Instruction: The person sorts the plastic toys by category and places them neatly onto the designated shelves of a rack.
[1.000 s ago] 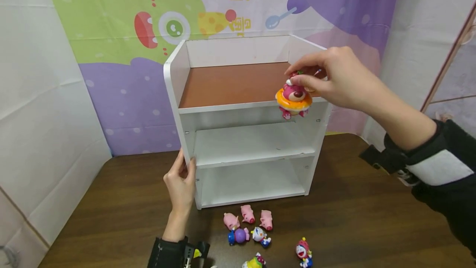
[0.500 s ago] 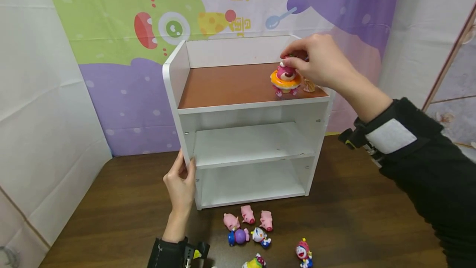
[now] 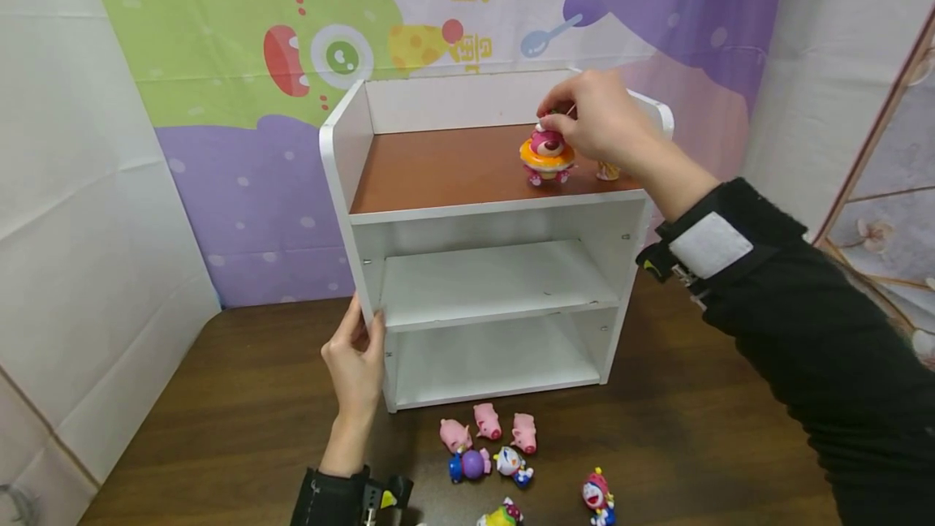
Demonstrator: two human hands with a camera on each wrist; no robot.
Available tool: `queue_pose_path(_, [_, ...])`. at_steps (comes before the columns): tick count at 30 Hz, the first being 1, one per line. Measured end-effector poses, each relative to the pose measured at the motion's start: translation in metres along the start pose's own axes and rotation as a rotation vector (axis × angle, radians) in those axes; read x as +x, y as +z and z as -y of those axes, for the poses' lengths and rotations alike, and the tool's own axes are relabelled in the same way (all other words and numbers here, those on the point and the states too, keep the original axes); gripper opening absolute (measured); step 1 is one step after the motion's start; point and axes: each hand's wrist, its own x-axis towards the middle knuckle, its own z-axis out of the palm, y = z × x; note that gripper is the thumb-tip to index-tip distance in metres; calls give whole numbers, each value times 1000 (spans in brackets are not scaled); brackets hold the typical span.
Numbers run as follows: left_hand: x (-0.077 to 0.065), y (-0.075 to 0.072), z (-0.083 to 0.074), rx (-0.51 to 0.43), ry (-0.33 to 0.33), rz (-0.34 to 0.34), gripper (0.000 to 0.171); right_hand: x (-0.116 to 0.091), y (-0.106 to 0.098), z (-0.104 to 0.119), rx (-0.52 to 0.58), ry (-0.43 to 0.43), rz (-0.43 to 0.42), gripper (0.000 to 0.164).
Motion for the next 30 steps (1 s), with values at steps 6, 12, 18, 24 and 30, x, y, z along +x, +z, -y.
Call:
queue_pose_path(6, [-4,2,22,-11,-6,8,42,3,2,-2,-7,11,-3,23])
queue_pose_path(12, [-4,2,23,-18,-9,10,42,4,2,-1,-7,21,0,24])
queue_pose_path(18, [0,-1,1,-7,0,8,41,4,2,0,-9,5,-2,23])
queue_pose_path(24, [1,-1,-3,-2,5,7,41,2,2,0,7,16,5,23])
queue_pose_path(30, [0,-1,-2,6,3,7,39,3,2,-1,16,20,-2,24])
